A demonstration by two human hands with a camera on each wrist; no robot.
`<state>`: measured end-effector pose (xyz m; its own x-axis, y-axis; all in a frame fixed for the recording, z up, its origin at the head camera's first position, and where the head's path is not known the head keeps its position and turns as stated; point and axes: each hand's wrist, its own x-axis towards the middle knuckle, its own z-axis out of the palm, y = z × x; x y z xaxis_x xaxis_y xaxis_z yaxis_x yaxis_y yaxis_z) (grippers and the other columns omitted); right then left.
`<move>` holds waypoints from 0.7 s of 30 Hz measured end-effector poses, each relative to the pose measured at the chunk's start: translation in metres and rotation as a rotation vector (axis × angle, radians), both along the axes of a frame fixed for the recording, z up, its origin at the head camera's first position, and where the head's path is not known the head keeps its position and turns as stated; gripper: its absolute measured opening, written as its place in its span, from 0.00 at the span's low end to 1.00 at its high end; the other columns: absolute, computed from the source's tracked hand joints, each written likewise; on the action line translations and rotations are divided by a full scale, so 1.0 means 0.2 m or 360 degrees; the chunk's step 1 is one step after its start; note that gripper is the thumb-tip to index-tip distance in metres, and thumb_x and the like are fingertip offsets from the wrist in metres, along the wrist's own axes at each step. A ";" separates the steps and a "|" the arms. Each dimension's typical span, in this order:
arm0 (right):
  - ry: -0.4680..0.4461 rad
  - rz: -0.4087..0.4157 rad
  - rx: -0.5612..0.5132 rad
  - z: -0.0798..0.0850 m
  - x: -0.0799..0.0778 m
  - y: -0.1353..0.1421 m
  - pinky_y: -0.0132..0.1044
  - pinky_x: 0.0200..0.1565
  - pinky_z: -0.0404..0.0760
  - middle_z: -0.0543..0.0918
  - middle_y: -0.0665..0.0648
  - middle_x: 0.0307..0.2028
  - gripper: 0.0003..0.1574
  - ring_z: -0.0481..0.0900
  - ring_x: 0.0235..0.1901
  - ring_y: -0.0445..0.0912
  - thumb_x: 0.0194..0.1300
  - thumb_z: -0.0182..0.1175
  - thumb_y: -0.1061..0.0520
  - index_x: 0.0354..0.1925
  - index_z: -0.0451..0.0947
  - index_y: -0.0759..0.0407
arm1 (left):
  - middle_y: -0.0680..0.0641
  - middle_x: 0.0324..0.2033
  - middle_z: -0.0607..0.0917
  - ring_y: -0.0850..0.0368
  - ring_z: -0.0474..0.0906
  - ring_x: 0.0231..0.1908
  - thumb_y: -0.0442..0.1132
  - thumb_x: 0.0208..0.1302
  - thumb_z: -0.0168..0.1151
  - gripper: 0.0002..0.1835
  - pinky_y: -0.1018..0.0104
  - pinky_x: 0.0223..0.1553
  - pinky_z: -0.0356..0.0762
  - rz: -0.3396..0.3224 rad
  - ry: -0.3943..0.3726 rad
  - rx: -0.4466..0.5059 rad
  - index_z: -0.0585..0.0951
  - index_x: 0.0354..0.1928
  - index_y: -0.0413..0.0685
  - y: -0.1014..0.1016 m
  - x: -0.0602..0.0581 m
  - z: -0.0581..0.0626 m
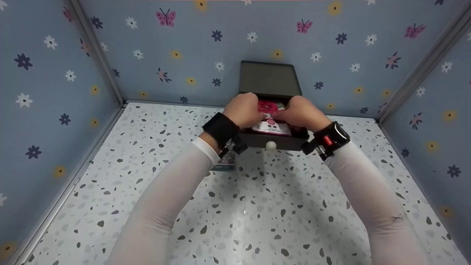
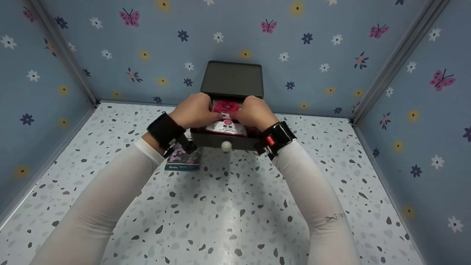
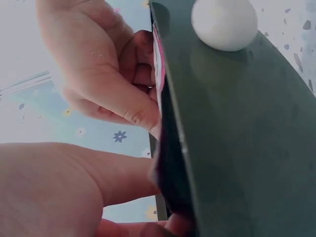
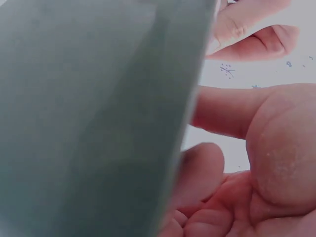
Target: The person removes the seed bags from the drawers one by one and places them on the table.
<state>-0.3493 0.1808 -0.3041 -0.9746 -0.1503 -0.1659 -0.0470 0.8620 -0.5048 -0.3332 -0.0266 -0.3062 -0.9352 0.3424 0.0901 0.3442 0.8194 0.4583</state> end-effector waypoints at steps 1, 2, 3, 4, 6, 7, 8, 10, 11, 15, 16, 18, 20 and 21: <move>-0.0001 -0.0007 -0.0017 0.00 0.00 0.00 0.38 0.21 0.75 0.73 0.48 0.17 0.30 0.76 0.17 0.44 0.71 0.73 0.41 0.21 0.72 0.51 | 0.54 0.18 0.62 0.58 0.62 0.19 0.43 0.77 0.68 0.26 0.62 0.26 0.60 0.0008 0.0005 0.0018 0.67 0.21 0.52 0.00 0.00 0.00; -0.0003 -0.0009 -0.0032 0.00 0.01 0.01 0.38 0.21 0.75 0.73 0.48 0.17 0.30 0.76 0.17 0.44 0.72 0.73 0.41 0.20 0.71 0.50 | 0.55 0.17 0.62 0.58 0.61 0.19 0.43 0.77 0.68 0.26 0.63 0.25 0.59 0.0018 0.0001 0.0042 0.67 0.20 0.52 -0.01 0.00 0.01; -0.0007 -0.0010 -0.0042 0.00 0.01 0.01 0.38 0.21 0.76 0.73 0.48 0.17 0.31 0.76 0.17 0.44 0.72 0.72 0.40 0.20 0.71 0.50 | 0.55 0.17 0.62 0.58 0.61 0.19 0.43 0.77 0.68 0.26 0.63 0.25 0.59 0.0025 -0.0003 0.0063 0.66 0.20 0.53 -0.01 0.00 0.01; -0.0019 -0.0016 -0.0055 0.00 0.01 0.01 0.38 0.21 0.76 0.73 0.47 0.16 0.31 0.76 0.17 0.44 0.73 0.72 0.40 0.20 0.71 0.50 | 0.55 0.17 0.61 0.59 0.60 0.18 0.43 0.77 0.68 0.26 0.63 0.25 0.58 0.0032 -0.0010 0.0082 0.66 0.20 0.53 -0.01 0.00 0.01; -0.0030 -0.0017 -0.0077 0.00 0.02 0.02 0.38 0.21 0.76 0.72 0.47 0.16 0.33 0.76 0.16 0.43 0.74 0.72 0.39 0.19 0.70 0.50 | 0.55 0.17 0.61 0.59 0.59 0.19 0.44 0.77 0.68 0.27 0.64 0.25 0.58 0.0048 -0.0028 0.0106 0.66 0.20 0.53 -0.02 0.01 0.01; -0.0032 -0.0016 -0.0091 0.01 0.03 0.02 0.38 0.21 0.77 0.72 0.47 0.16 0.34 0.76 0.16 0.43 0.74 0.72 0.39 0.18 0.70 0.50 | 0.54 0.17 0.61 0.59 0.60 0.19 0.44 0.77 0.69 0.27 0.63 0.25 0.58 0.0056 -0.0037 0.0118 0.66 0.21 0.53 -0.03 0.01 0.02; -0.0027 -0.0014 -0.0109 0.01 0.03 0.03 0.38 0.21 0.77 0.72 0.47 0.15 0.35 0.76 0.16 0.43 0.75 0.72 0.38 0.18 0.70 0.50 | 0.55 0.18 0.61 0.59 0.60 0.19 0.45 0.77 0.69 0.27 0.63 0.25 0.58 0.0067 -0.0039 0.0129 0.66 0.21 0.53 -0.03 0.01 0.02; -0.0015 -0.0023 -0.0151 0.01 0.04 0.03 0.37 0.21 0.77 0.73 0.47 0.15 0.35 0.76 0.16 0.43 0.75 0.72 0.38 0.17 0.70 0.50 | 0.55 0.18 0.62 0.58 0.61 0.20 0.45 0.76 0.70 0.26 0.64 0.26 0.59 0.0077 -0.0044 0.0155 0.67 0.21 0.53 -0.04 0.01 0.02; -0.0014 -0.0024 -0.0170 0.02 0.05 0.04 0.37 0.21 0.78 0.74 0.48 0.16 0.35 0.77 0.16 0.42 0.75 0.72 0.39 0.16 0.71 0.50 | 0.55 0.18 0.62 0.58 0.61 0.20 0.46 0.76 0.70 0.26 0.64 0.26 0.60 0.0076 -0.0049 0.0166 0.67 0.21 0.53 -0.04 0.01 0.02; -0.0064 -0.0014 -0.0316 0.03 0.09 0.04 0.37 0.21 0.74 0.74 0.50 0.16 0.35 0.75 0.16 0.43 0.77 0.72 0.42 0.17 0.72 0.53 | 0.55 0.17 0.63 0.58 0.63 0.18 0.46 0.76 0.70 0.26 0.64 0.25 0.61 0.0077 -0.0068 0.0220 0.68 0.20 0.53 -0.07 0.04 0.01; -0.0081 -0.0006 -0.0342 0.03 0.10 0.03 0.37 0.21 0.73 0.75 0.51 0.17 0.34 0.75 0.17 0.43 0.77 0.71 0.42 0.18 0.72 0.53 | 0.55 0.16 0.62 0.59 0.62 0.17 0.46 0.76 0.70 0.27 0.64 0.24 0.60 0.0078 -0.0073 0.0232 0.68 0.20 0.53 -0.08 0.05 0.00; -0.0105 0.0012 -0.0394 0.03 0.12 0.02 0.37 0.22 0.72 0.74 0.51 0.17 0.32 0.73 0.17 0.43 0.78 0.71 0.44 0.20 0.73 0.55 | 0.55 0.15 0.62 0.59 0.60 0.16 0.46 0.76 0.70 0.28 0.64 0.23 0.58 0.0077 -0.0066 0.0266 0.67 0.18 0.53 -0.11 0.07 -0.01; -0.0102 0.0024 -0.0410 0.03 0.14 0.01 0.36 0.22 0.72 0.74 0.50 0.18 0.30 0.72 0.17 0.42 0.78 0.71 0.44 0.22 0.76 0.56 | 0.56 0.14 0.61 0.61 0.58 0.15 0.45 0.76 0.70 0.29 0.64 0.22 0.56 0.0076 -0.0037 0.0305 0.67 0.17 0.54 -0.13 0.09 -0.01; -0.0097 0.0031 -0.0417 0.03 0.15 0.01 0.35 0.22 0.71 0.74 0.50 0.18 0.29 0.72 0.17 0.42 0.78 0.71 0.44 0.23 0.77 0.56 | 0.56 0.13 0.60 0.61 0.57 0.14 0.45 0.77 0.70 0.30 0.64 0.21 0.54 0.0073 -0.0027 0.0321 0.66 0.16 0.53 -0.14 0.10 0.00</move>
<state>-0.3203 0.1823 -0.2980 -0.9605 -0.2147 -0.1772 -0.0252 0.7010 -0.7128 -0.3139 -0.0544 -0.3069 -0.9514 0.2758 0.1368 0.2993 0.7250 0.6203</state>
